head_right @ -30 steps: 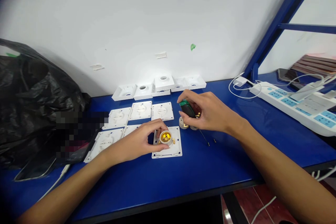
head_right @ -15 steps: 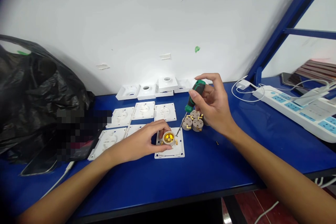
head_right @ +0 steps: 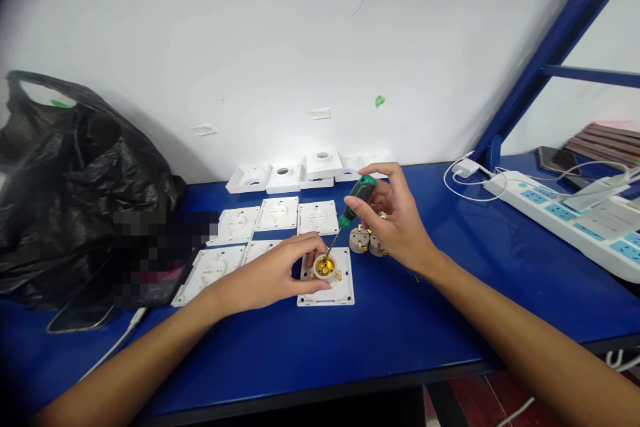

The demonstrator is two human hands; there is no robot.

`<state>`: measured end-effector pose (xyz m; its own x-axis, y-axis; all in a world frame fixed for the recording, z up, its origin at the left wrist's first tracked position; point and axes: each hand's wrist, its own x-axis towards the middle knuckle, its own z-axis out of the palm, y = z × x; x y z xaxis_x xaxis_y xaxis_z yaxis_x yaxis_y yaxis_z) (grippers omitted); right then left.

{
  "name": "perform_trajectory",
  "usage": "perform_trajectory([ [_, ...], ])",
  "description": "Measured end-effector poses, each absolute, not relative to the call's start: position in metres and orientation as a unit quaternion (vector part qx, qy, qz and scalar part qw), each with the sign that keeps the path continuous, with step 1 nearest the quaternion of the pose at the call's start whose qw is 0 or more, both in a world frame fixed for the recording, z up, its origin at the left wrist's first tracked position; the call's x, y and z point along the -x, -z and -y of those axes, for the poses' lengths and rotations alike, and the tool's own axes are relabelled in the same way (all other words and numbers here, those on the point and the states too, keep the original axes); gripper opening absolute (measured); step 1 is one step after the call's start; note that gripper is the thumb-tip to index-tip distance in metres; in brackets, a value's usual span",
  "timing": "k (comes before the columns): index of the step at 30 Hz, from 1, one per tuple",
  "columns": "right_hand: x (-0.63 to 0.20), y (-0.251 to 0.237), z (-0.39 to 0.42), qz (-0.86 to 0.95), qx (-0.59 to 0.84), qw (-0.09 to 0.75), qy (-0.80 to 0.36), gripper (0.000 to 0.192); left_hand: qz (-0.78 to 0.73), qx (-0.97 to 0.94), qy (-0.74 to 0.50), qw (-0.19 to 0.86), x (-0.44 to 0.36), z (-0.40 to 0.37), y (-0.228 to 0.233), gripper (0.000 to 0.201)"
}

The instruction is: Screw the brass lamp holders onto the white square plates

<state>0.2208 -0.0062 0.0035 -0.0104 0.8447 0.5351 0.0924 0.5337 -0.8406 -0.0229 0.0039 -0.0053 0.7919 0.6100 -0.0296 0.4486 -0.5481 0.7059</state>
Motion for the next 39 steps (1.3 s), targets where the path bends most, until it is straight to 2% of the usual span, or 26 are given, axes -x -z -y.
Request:
perform_trajectory([
  [39,-0.2243,-0.0014,0.0093,0.669,0.387,0.580,-0.257,0.034,-0.310,-0.865,-0.105,0.379,0.0245,-0.0035,0.0043,0.032],
])
